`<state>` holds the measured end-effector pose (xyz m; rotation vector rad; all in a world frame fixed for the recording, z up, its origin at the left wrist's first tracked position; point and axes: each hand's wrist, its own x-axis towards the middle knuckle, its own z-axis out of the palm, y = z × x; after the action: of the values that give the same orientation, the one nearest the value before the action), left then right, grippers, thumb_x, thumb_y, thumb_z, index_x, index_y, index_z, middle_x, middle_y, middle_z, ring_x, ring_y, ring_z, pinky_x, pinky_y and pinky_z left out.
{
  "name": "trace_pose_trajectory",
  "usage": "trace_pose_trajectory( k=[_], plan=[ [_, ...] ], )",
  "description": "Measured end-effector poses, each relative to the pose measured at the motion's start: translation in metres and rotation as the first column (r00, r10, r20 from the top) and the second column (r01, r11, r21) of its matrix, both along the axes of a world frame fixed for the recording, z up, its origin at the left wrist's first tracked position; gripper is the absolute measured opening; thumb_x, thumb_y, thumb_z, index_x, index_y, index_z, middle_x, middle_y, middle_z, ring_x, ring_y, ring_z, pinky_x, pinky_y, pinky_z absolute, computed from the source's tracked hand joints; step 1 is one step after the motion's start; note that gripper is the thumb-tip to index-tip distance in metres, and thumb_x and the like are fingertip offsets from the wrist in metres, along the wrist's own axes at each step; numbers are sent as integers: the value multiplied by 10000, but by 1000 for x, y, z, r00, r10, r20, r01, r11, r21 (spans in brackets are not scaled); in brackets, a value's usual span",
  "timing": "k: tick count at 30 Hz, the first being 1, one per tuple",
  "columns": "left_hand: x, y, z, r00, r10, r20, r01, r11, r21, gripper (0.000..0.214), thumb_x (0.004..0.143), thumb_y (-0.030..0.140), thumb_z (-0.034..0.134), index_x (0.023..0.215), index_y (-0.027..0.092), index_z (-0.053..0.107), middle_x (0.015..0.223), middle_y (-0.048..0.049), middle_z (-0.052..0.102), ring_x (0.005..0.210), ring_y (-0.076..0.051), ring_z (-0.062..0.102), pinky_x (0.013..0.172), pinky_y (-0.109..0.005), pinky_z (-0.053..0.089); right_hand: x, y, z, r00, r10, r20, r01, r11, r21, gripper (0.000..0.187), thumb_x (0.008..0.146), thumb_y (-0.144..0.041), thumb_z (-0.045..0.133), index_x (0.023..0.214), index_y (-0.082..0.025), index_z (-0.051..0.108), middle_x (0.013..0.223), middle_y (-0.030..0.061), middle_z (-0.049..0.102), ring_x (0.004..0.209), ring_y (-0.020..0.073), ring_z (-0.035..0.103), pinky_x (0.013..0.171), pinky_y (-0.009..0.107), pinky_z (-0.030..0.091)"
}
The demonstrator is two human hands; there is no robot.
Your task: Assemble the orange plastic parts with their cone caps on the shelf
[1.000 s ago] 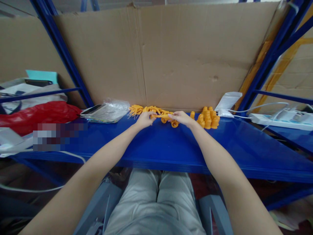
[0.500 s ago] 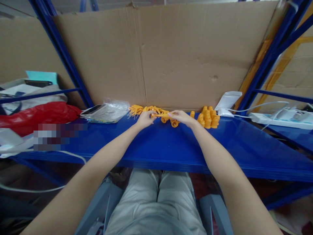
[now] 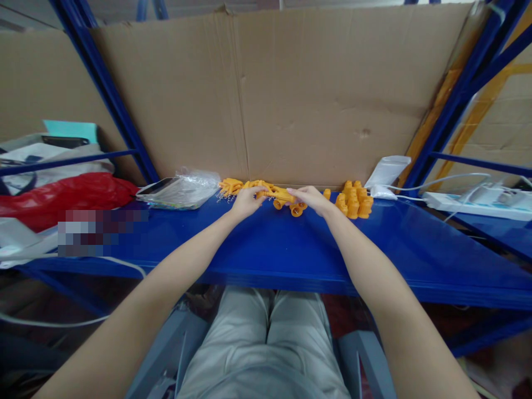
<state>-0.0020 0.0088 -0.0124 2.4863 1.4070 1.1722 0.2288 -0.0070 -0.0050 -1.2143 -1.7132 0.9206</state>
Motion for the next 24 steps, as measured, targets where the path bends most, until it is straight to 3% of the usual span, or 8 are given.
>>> trace_pose_trajectory(
  k=[3,8,11,14,18,21,24],
  plan=[
    [3,-2,-1,999,48,-4,-48,999,-23,270,868,110,651,1104,191,752,1120,-54,770,1086,-235,706,1011,-367,519,3,2,-3,1000,18,-9,-18,999,-26,332,796,-523,766,897,-207,763,953,79,794,965,249,732,974,406,543],
    [2,-1,-3,995,96,-25,-98,994,-52,258,866,115,652,1080,209,763,1093,-39,777,1067,-233,709,1005,-358,523,2,1,-7,999,4,38,-2,999,-52,362,739,-457,833,978,-196,755,980,92,790,985,248,727,981,413,541],
    [0,-1,0,996,90,-10,-90,994,-67,264,879,119,639,1099,201,760,1130,-44,771,1069,-226,712,1012,-352,524,0,-1,-6,997,16,78,-16,1000,-6,346,818,-531,738,874,-190,766,954,102,793,1039,270,711,1040,445,492],
    [1,-1,2,997,74,19,-73,997,-34,267,890,131,629,1113,206,755,1173,-44,760,1080,-219,710,1032,-363,518,-3,-1,-4,996,-28,79,24,999,46,509,900,-634,579,681,-198,724,840,120,789,1051,293,705,1099,468,427],
    [4,-1,1,997,60,46,-62,998,30,275,883,115,631,1099,234,752,1172,-21,762,1087,-209,709,1037,-376,518,-3,0,-3,998,-56,24,55,998,10,639,908,-736,458,564,-224,625,723,147,762,1004,304,720,1081,452,439],
    [5,-1,-2,998,47,48,-48,998,28,263,870,104,648,1083,218,752,1164,-36,764,1099,-216,706,1025,-379,525,-2,-2,-2,999,-32,15,33,999,-13,572,875,-727,539,639,-218,651,781,131,772,1006,290,719,1074,445,451],
    [6,-2,-3,998,45,31,-46,998,40,267,856,90,658,1082,194,755,1152,-58,765,1117,-225,698,1042,-376,510,-2,-4,-1,1000,1,-14,-2,998,-57,406,758,-611,765,820,-215,700,929,98,785,989,261,720,1032,437,492]
  ],
)
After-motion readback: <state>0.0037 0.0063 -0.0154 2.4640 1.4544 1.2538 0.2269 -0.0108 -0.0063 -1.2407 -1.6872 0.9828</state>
